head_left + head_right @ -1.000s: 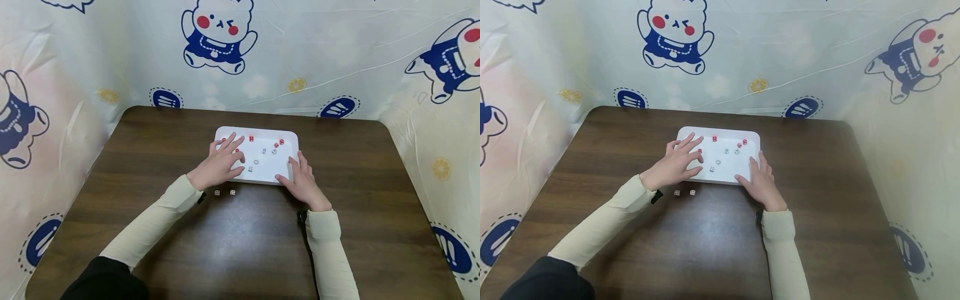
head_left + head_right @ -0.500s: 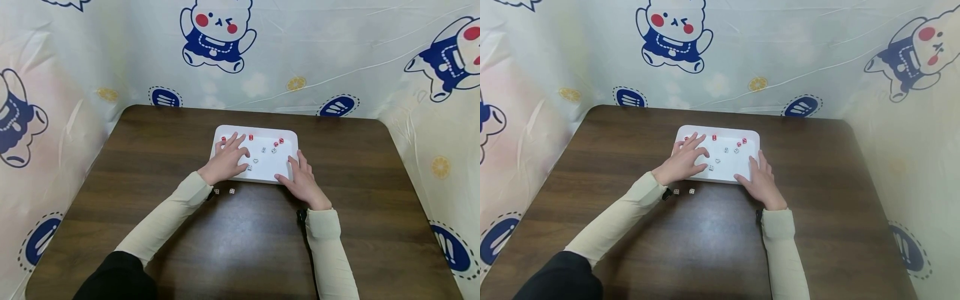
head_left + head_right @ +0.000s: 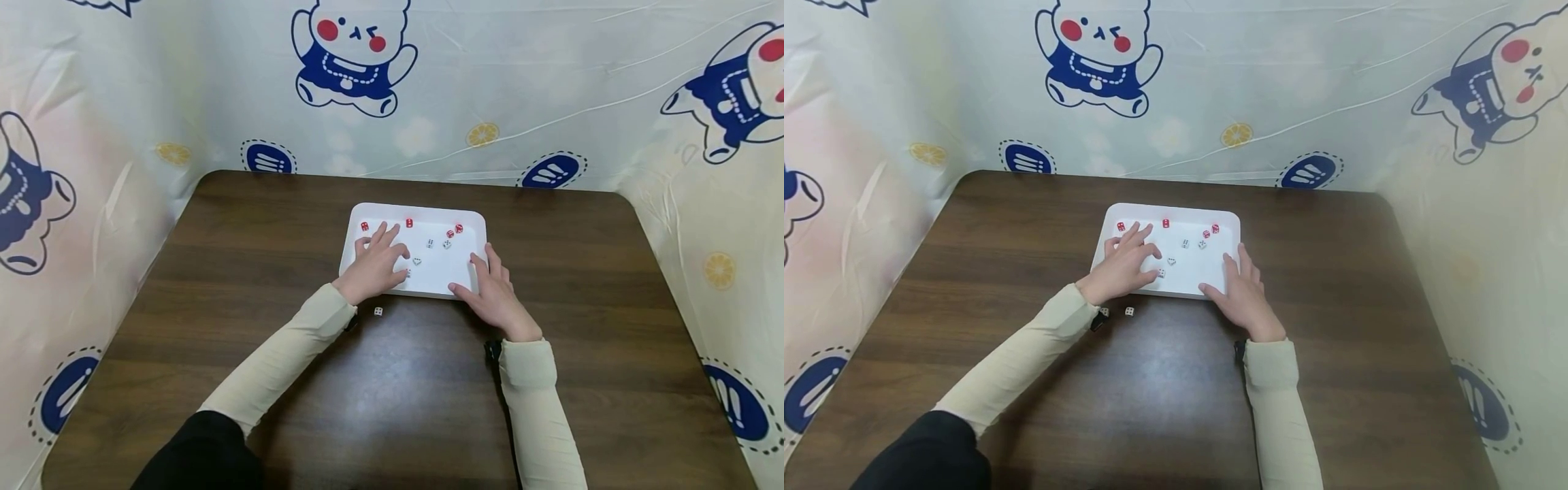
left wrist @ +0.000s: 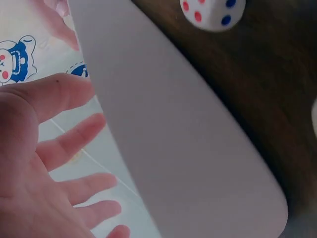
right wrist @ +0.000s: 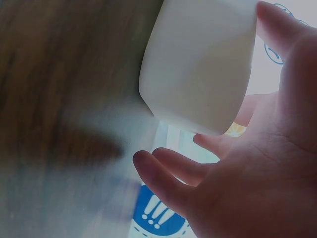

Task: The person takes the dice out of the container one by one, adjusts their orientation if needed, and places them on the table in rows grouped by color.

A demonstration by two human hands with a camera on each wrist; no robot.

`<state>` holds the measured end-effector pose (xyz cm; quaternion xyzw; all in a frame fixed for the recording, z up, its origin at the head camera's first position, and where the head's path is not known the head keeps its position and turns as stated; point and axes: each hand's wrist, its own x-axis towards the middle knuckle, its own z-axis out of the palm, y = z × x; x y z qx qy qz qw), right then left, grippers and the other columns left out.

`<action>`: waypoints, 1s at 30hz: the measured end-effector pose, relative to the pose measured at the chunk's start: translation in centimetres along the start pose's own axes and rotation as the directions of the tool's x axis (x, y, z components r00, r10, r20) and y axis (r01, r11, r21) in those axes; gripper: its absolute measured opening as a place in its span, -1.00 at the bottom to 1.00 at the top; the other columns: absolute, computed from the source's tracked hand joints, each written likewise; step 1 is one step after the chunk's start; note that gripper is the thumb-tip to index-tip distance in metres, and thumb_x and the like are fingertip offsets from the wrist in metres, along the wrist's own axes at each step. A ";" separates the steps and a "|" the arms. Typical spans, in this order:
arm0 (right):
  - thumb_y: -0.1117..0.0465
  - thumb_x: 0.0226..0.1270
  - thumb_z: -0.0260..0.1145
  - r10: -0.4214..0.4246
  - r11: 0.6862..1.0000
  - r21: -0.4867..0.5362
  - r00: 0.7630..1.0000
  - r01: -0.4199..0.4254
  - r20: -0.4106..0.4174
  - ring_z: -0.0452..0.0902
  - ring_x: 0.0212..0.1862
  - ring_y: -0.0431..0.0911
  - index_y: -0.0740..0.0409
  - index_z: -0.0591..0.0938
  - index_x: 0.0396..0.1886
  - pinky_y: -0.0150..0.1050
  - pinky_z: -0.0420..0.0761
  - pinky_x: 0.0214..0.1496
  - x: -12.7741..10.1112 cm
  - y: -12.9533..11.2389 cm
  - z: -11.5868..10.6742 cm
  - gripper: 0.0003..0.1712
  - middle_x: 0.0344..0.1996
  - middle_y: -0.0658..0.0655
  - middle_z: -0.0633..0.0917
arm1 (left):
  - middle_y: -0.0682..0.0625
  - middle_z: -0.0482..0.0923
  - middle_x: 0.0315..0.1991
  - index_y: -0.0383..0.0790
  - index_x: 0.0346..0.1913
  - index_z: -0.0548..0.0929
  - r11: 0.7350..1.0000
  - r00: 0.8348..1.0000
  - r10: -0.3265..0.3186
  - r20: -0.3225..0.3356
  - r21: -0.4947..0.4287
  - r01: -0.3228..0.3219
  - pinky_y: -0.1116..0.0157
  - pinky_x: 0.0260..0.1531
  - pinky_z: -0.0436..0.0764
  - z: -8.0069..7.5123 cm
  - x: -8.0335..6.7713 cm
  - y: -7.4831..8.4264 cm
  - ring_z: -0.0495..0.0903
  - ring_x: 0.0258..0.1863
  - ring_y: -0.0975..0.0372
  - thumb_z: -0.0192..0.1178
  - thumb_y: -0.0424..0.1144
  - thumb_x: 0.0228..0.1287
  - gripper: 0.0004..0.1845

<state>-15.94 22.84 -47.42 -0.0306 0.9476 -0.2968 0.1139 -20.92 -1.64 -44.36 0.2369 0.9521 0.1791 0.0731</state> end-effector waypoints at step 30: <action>-0.23 0.32 0.19 -0.003 1.000 0.006 1.000 0.003 0.002 -0.18 0.49 0.29 0.17 0.08 0.51 0.35 0.04 0.40 0.0 0.1 0.0 -0.04 0.56 0.19 -0.30 | -0.25 0.09 0.49 -0.11 -0.04 0.68 0.993 0.993 -0.118 0.006 -0.006 0.118 -0.20 0.24 0.08 2.2 0.8 0.1 -0.10 0.52 -0.16 0.19 -0.17 0.21 -0.73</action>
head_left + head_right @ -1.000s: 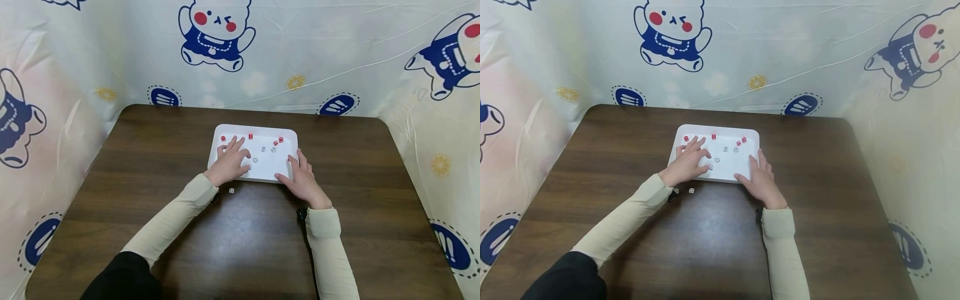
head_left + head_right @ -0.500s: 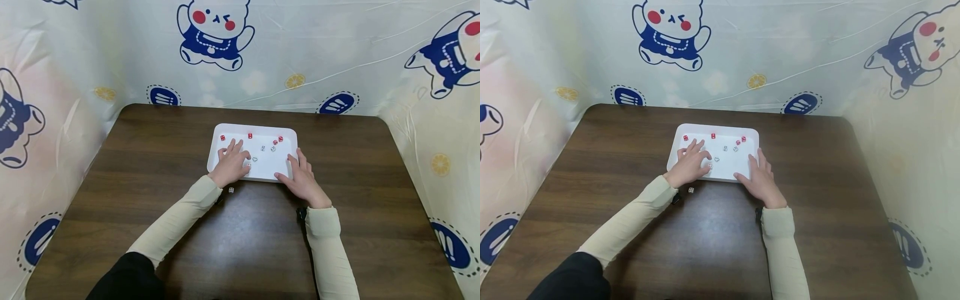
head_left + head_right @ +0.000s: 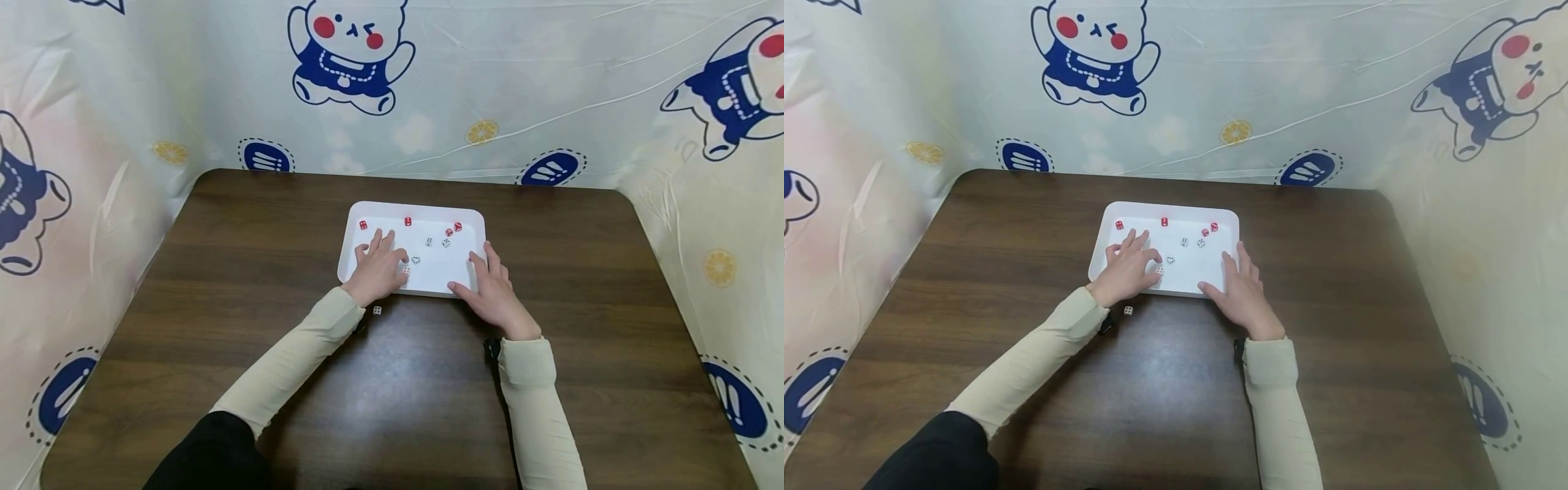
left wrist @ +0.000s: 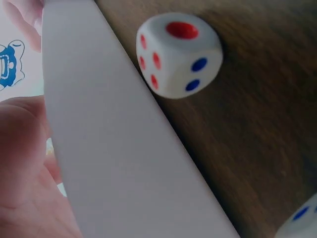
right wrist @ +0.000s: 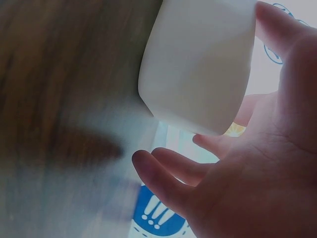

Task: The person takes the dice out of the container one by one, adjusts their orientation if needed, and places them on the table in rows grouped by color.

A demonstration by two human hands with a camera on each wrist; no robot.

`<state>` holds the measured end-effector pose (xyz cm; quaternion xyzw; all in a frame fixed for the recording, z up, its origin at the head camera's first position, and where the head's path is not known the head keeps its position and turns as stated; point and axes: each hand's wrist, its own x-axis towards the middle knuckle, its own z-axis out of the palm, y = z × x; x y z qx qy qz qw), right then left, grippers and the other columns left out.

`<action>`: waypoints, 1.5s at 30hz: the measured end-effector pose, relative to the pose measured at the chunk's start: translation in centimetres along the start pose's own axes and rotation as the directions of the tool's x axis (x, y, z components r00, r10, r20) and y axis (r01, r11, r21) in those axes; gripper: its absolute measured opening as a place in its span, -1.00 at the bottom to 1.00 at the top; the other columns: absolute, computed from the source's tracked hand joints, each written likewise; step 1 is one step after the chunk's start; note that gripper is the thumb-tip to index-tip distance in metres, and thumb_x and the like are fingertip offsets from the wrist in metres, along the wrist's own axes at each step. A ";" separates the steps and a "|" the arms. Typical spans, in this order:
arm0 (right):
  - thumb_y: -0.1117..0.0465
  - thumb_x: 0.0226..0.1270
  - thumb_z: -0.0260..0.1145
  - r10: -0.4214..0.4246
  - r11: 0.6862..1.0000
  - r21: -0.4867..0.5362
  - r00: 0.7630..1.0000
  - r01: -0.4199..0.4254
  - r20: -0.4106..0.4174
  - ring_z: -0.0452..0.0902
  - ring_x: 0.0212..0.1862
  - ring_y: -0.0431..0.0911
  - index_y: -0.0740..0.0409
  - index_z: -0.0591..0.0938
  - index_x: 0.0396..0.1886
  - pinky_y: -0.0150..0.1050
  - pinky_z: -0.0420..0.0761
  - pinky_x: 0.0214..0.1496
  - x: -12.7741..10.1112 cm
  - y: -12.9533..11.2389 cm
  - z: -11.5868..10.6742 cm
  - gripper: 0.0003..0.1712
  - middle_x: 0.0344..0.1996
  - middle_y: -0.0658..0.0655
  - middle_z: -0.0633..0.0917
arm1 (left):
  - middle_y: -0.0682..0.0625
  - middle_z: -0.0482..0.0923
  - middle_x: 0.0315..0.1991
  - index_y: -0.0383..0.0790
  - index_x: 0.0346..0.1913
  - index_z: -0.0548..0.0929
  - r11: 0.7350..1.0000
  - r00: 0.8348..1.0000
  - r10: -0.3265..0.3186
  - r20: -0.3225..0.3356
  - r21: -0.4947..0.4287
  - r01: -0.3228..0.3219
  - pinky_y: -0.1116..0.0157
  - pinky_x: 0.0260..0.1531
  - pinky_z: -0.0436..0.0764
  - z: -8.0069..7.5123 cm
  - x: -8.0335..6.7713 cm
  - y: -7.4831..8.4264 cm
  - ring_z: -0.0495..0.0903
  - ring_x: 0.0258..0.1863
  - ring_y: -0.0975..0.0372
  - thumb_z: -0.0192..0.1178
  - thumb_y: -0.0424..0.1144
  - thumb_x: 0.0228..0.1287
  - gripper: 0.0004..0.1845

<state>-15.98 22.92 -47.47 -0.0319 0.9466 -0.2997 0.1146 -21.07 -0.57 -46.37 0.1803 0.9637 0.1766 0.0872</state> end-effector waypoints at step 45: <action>-0.19 0.33 0.19 -0.008 1.000 -0.006 1.000 0.008 -0.009 -0.17 0.49 0.30 0.23 0.10 0.50 0.34 0.01 0.42 0.0 -0.1 0.0 -0.05 0.55 0.22 -0.29 | -0.28 0.24 0.38 -0.09 -0.23 0.71 0.998 1.000 -0.028 0.004 0.061 0.028 -0.25 0.21 0.11 1.0 0.6 0.3 -0.02 0.47 -0.20 0.15 -0.22 0.21 -0.85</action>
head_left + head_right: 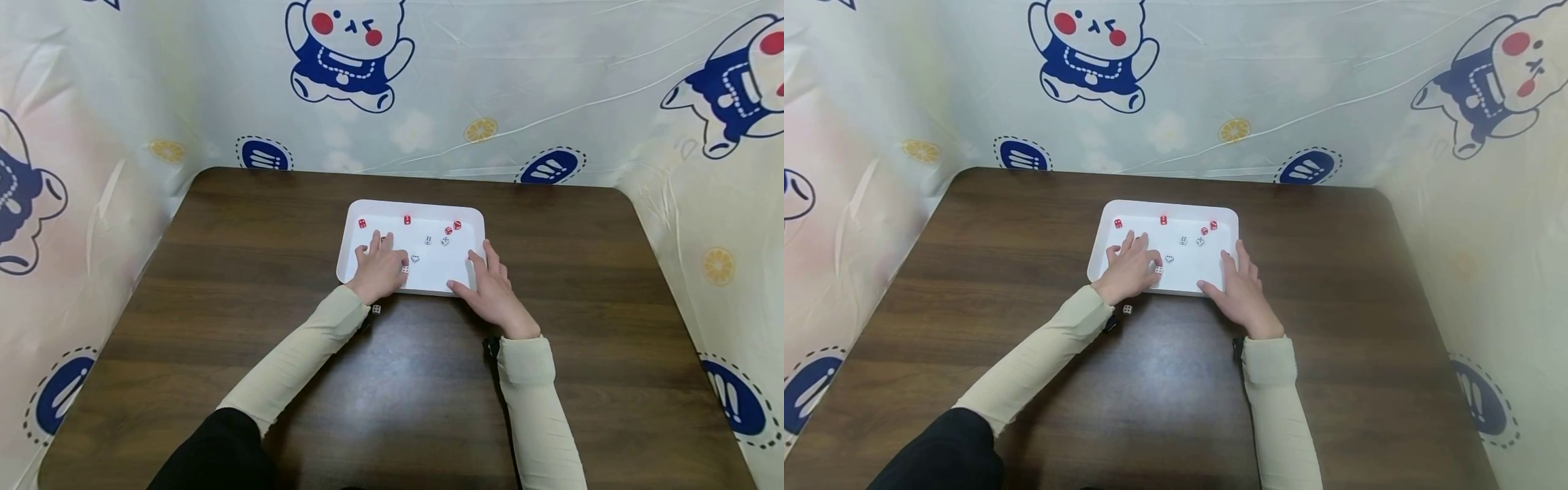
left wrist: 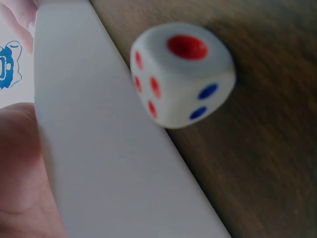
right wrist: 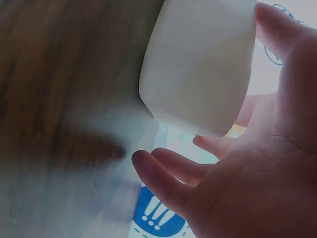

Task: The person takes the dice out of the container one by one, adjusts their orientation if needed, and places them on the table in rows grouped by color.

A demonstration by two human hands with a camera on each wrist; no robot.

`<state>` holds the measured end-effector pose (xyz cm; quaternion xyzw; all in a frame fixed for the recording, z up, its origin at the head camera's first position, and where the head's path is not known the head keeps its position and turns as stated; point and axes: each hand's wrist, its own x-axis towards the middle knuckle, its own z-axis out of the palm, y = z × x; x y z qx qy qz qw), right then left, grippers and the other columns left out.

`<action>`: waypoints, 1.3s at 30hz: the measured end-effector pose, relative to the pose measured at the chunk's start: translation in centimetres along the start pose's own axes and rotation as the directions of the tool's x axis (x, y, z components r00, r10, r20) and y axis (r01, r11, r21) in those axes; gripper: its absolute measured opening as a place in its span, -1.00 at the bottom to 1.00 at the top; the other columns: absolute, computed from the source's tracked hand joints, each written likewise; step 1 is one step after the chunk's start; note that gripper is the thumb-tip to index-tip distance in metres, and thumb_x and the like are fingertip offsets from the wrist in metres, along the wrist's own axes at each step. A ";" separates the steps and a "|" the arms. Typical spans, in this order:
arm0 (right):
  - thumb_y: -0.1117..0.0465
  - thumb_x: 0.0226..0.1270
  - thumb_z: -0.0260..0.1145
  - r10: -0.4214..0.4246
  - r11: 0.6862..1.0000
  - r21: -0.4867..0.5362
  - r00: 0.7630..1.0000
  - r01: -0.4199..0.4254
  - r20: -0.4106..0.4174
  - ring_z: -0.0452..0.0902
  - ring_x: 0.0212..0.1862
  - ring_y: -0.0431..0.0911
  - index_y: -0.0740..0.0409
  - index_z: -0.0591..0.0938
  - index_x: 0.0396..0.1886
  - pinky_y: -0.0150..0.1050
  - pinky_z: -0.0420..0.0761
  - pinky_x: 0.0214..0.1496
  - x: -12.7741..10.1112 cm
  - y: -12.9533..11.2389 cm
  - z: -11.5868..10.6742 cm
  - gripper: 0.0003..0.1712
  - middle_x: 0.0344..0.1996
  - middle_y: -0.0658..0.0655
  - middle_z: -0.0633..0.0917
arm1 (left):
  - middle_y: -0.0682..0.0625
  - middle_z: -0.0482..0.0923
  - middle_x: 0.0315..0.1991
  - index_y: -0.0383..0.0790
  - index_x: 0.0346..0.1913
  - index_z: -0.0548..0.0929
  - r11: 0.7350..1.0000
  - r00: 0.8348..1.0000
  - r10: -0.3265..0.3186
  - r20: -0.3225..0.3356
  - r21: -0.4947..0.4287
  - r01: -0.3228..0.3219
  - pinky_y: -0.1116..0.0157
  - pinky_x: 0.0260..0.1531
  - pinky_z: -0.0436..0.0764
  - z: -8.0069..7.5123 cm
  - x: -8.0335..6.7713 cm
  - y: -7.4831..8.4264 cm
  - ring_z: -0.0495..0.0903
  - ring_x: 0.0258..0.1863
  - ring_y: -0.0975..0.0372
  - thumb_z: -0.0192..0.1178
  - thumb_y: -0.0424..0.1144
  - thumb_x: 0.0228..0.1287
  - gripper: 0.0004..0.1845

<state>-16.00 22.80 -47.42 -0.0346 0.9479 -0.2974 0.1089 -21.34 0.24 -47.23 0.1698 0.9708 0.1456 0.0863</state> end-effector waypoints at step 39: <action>-0.19 0.33 0.20 -0.002 1.000 0.006 1.000 0.003 -0.004 -0.16 0.48 0.29 0.21 0.12 0.49 0.34 0.05 0.40 0.1 0.2 0.1 -0.07 0.55 0.21 -0.29 | -0.28 0.17 0.42 -0.12 -0.25 0.68 1.000 1.000 0.001 -0.004 -0.022 -0.001 -0.24 0.23 0.09 -0.2 -0.1 0.1 -0.06 0.50 -0.20 0.16 -0.23 0.21 -0.88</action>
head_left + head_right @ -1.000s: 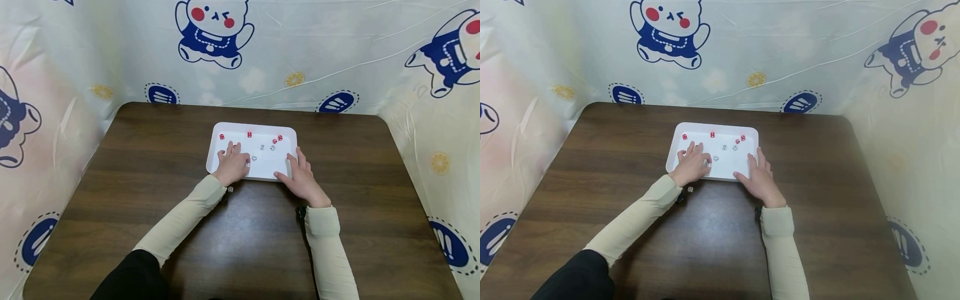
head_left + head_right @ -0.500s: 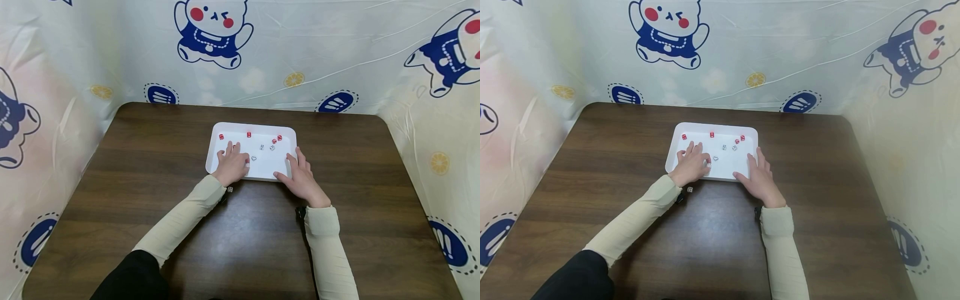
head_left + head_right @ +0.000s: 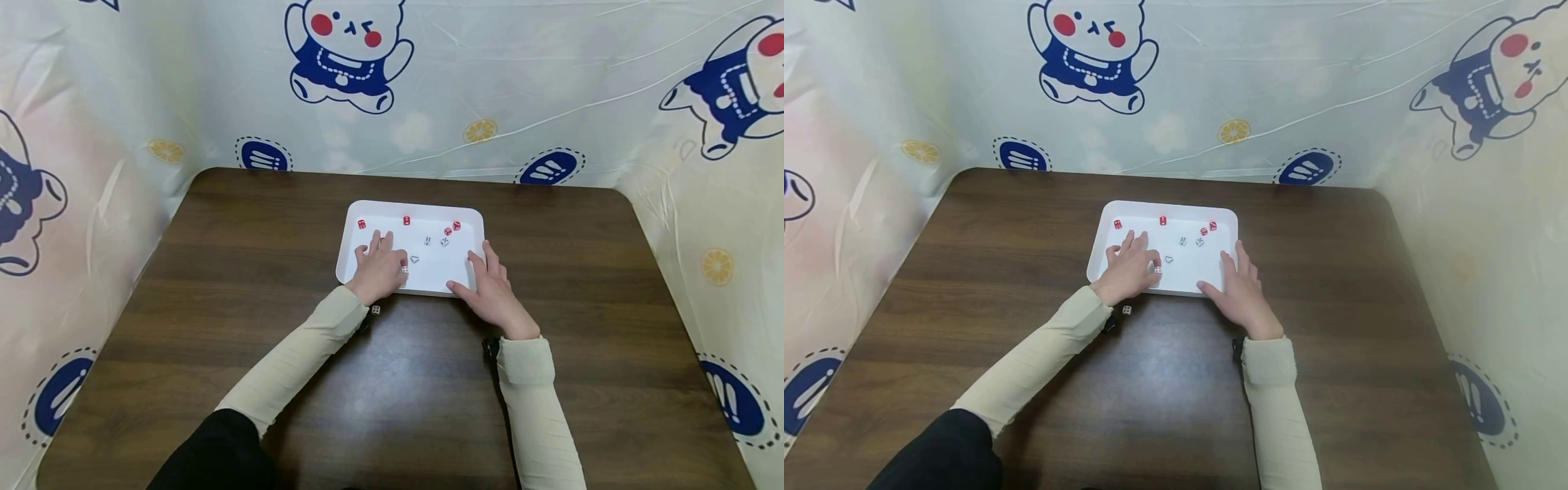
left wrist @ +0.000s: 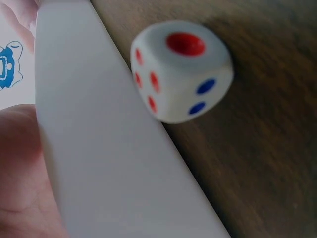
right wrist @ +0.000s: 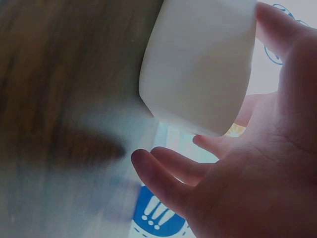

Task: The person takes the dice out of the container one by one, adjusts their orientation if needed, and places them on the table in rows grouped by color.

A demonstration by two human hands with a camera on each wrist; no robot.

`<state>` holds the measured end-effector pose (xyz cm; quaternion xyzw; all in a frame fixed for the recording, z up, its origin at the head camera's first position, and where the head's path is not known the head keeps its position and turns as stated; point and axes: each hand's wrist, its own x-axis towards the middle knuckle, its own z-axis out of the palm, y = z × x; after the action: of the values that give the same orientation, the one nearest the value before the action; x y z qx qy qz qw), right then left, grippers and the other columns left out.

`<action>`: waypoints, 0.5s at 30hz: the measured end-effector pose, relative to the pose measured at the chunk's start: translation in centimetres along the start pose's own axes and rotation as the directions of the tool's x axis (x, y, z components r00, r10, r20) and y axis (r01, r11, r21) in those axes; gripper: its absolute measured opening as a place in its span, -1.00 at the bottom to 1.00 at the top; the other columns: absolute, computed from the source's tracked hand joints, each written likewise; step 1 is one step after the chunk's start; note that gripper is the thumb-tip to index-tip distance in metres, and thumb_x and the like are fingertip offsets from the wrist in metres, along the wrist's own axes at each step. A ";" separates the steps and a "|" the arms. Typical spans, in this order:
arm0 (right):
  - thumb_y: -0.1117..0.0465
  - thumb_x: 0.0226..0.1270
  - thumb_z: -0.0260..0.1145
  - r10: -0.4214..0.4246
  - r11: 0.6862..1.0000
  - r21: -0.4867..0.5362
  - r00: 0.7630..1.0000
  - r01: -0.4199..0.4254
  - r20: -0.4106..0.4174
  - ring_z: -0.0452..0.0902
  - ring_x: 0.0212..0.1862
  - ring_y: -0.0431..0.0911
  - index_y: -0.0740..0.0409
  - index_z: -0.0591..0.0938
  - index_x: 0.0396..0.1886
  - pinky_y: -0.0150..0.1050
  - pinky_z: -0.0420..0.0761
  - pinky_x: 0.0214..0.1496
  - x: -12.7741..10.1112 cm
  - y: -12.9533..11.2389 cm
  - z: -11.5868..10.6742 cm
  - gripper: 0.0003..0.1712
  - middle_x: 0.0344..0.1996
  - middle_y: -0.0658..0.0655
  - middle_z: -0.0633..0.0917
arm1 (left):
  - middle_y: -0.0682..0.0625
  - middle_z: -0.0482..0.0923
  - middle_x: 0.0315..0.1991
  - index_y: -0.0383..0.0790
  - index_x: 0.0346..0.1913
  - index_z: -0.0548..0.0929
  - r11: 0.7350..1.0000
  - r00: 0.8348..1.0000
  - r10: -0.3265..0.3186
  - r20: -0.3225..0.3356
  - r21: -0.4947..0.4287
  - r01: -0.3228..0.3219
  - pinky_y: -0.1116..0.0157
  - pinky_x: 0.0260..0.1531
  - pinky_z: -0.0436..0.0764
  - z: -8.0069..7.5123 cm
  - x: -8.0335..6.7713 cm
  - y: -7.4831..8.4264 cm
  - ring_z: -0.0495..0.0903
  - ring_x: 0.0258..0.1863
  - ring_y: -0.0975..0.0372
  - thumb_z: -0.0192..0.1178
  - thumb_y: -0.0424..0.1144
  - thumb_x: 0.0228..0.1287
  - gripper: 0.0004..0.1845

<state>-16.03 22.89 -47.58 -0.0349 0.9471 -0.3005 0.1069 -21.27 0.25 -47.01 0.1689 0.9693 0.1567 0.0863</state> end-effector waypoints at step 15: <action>-0.19 0.34 0.19 0.002 1.000 -0.003 1.000 -0.002 0.008 -0.17 0.48 0.30 0.21 0.10 0.50 0.34 0.06 0.40 -0.1 -0.1 0.0 -0.07 0.55 0.22 -0.31 | -0.28 0.04 0.51 -0.11 -0.24 0.68 0.999 1.000 0.025 -0.016 -0.024 -0.025 -0.25 0.28 0.04 -0.6 -0.4 0.0 -0.12 0.53 -0.16 0.18 -0.22 0.20 -0.88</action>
<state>-15.93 22.87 -47.50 -0.0351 0.9471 -0.2990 0.1110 -21.07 -0.03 -46.45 0.1787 0.9658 0.1706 0.0785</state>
